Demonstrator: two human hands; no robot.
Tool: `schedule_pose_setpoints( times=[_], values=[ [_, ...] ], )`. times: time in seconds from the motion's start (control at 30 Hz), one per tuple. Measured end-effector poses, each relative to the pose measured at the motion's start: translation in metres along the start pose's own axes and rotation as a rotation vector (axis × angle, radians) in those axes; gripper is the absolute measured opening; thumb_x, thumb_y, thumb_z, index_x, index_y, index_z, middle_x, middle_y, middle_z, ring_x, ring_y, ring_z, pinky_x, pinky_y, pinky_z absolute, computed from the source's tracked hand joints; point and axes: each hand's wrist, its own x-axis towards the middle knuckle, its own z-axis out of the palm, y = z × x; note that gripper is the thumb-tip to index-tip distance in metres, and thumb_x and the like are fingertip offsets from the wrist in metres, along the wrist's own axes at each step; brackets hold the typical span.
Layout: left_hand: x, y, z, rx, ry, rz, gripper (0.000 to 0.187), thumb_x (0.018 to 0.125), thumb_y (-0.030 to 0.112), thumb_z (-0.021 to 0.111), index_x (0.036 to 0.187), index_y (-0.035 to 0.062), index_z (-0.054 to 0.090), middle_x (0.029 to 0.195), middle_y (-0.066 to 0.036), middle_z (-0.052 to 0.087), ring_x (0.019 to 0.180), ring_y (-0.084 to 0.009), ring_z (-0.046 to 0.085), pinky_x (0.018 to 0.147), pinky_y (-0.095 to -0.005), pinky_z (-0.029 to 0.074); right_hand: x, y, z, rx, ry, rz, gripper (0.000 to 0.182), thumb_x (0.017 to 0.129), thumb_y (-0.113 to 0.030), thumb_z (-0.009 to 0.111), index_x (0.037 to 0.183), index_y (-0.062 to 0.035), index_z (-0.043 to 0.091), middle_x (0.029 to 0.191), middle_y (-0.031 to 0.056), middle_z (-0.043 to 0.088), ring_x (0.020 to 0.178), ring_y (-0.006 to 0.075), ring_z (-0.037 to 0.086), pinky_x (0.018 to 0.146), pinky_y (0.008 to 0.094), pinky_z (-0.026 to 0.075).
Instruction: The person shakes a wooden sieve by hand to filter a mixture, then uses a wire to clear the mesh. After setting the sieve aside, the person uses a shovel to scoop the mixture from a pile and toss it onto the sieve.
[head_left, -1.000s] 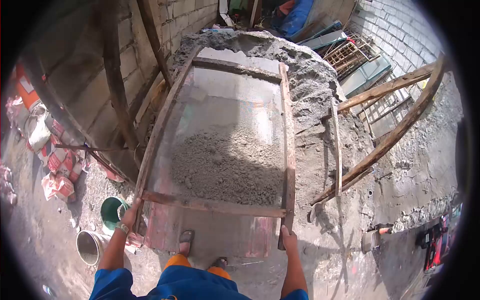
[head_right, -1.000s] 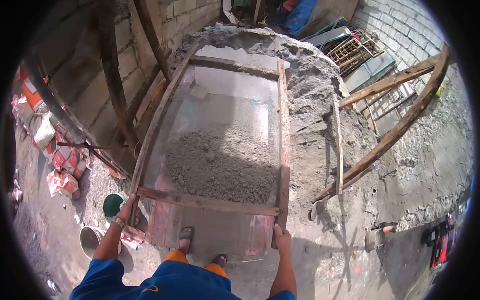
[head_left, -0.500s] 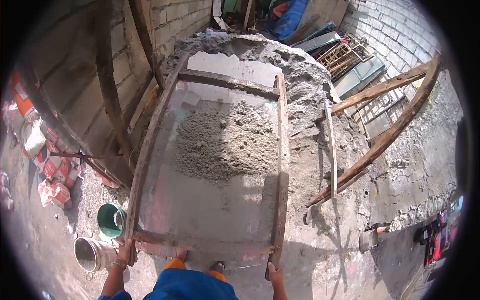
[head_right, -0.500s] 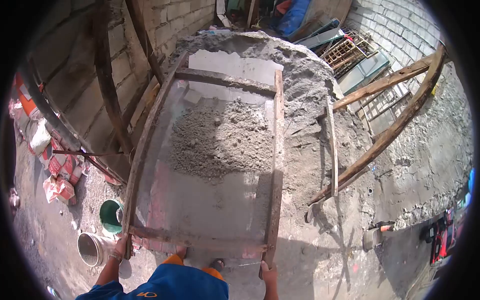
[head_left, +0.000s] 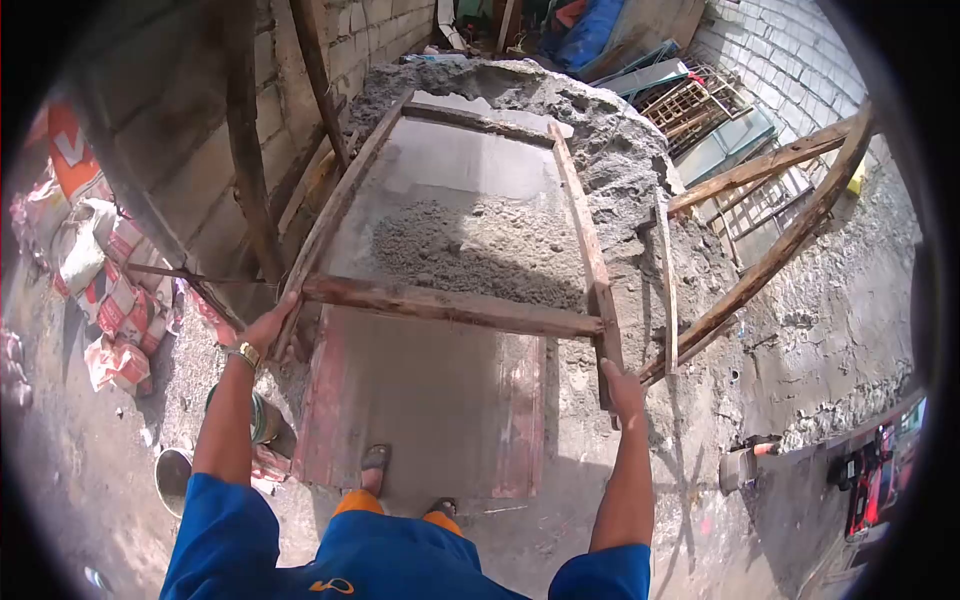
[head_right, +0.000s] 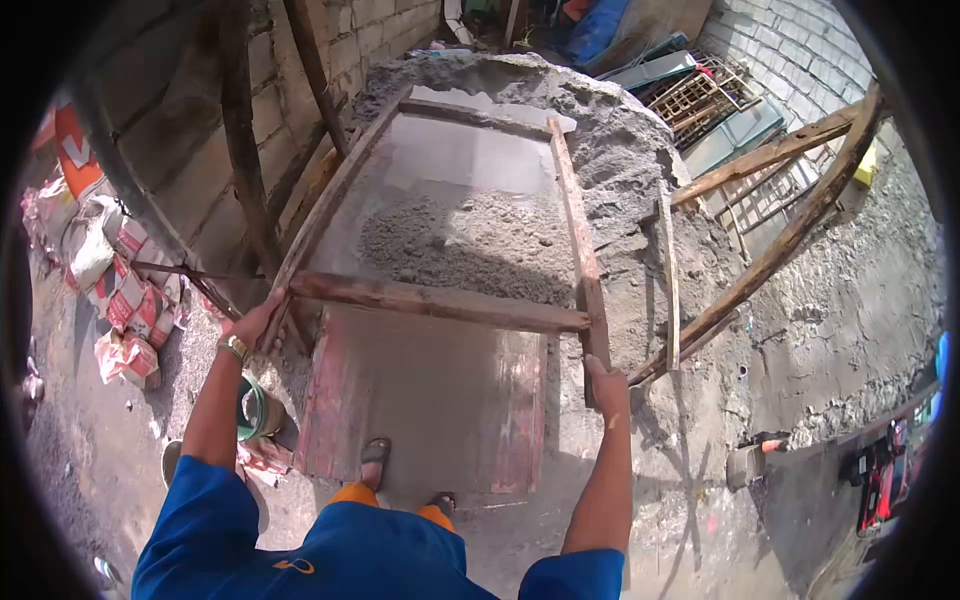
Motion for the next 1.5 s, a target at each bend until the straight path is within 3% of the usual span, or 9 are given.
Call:
schedule_pose_setpoints(
  times=[0.13,0.4,0.6,0.87,1.0,1.13,1.23,1.37,1.5],
  values=[
    [-0.027,0.04,-0.007,-0.012,0.052,-0.091,0.063,0.082,0.074,0.052,0.08,0.0111,0.056,0.058,-0.002,0.053,0.044,-0.016,0.054,0.041,-0.031,0.048,0.007,-0.03,-0.028,-0.022,-0.053,0.052,0.081,0.079,-0.061,0.062,0.101,0.0164,0.062,0.09,0.0312,0.065,0.099,0.0406,0.064,0.084,0.0431,0.047],
    [-0.057,-0.308,-0.044,-0.2,0.115,-0.197,0.057,0.088,0.065,0.051,0.084,0.0077,0.054,0.059,-0.006,0.055,0.044,-0.0186,0.055,0.04,-0.0311,0.046,-0.2,0.238,0.136,0.342,-0.059,0.158,0.034,0.086,-0.032,0.07,0.094,-0.0002,0.061,0.077,0.0032,0.06,0.07,0.0116,0.054,0.063,0.0316,0.046],
    [-0.117,-0.387,-0.058,-0.205,0.118,-0.037,0.051,0.091,0.056,0.052,0.086,0.0057,0.053,0.056,-0.007,0.052,0.042,-0.0176,0.053,0.038,-0.0299,0.044,-0.256,0.312,0.145,0.446,-0.186,0.267,0.045,0.088,-0.035,0.067,0.112,0.0014,0.058,0.092,0.0032,0.062,0.084,0.0134,0.055,0.076,0.0308,0.046],
    [-0.001,-0.008,-0.008,0.087,0.043,0.038,0.062,0.082,0.074,0.052,0.083,0.0113,0.054,0.063,0.0,0.053,0.047,-0.0123,0.053,0.043,-0.0281,0.045,-0.024,0.001,0.012,0.056,-0.073,0.024,0.059,0.082,-0.057,0.063,0.088,0.0016,0.066,0.062,0.0043,0.057,0.054,0.0144,0.056,0.048,0.0306,0.043],
    [-0.014,0.064,-0.022,0.03,-0.017,-0.012,0.062,0.081,0.072,0.055,0.081,0.0106,0.052,0.061,0.0,0.053,0.046,-0.011,0.053,0.044,-0.0255,0.047,0.012,-0.044,-0.034,0.001,-0.177,0.048,0.052,0.083,-0.057,0.058,0.078,-0.0054,0.062,0.058,0.0022,0.055,0.046,0.0134,0.054,0.04,0.03,0.041],
    [-0.021,-0.051,-0.027,0.089,0.05,-0.042,0.065,0.081,0.075,0.052,0.08,0.0099,0.055,0.061,-0.001,0.052,0.046,-0.011,0.053,0.042,-0.0251,0.045,-0.078,0.055,0.046,0.057,-0.022,0.116,0.059,0.085,-0.051,0.062,0.113,0.0005,0.058,0.083,0.0117,0.062,0.06,0.0194,0.059,0.043,0.0312,0.045],
    [-0.022,-0.218,-0.041,0.019,0.132,-0.077,0.063,0.087,0.07,0.046,0.084,0.0084,0.056,0.056,-0.003,0.052,0.046,-0.0144,0.053,0.042,-0.0277,0.044,-0.169,0.181,0.116,0.202,-0.075,0.056,0.044,0.089,-0.038,0.065,0.11,0.0007,0.058,0.088,0.0056,0.06,0.081,0.0127,0.055,0.074,0.0313,0.045],
    [-0.099,-0.392,-0.064,-0.277,0.112,-0.093,0.055,0.09,0.061,0.051,0.089,0.0059,0.054,0.063,-0.006,0.055,0.048,-0.017,0.055,0.042,-0.0299,0.047,-0.271,0.293,0.131,0.392,-0.191,0.346,0.033,0.088,-0.026,0.067,0.109,-0.0032,0.056,0.087,0.0001,0.057,0.077,0.0094,0.051,0.068,0.0274,0.043],
    [-0.13,-0.419,-0.068,-0.237,0.119,-0.058,0.053,0.09,0.058,0.052,0.088,0.0048,0.055,0.063,-0.007,0.054,0.047,-0.0177,0.055,0.042,-0.0302,0.046,-0.296,0.314,0.127,0.443,-0.252,0.338,0.042,0.089,-0.032,0.066,0.118,-0.0041,0.054,0.09,-0.0018,0.057,0.08,0.01,0.053,0.072,0.0271,0.044]
  ],
)
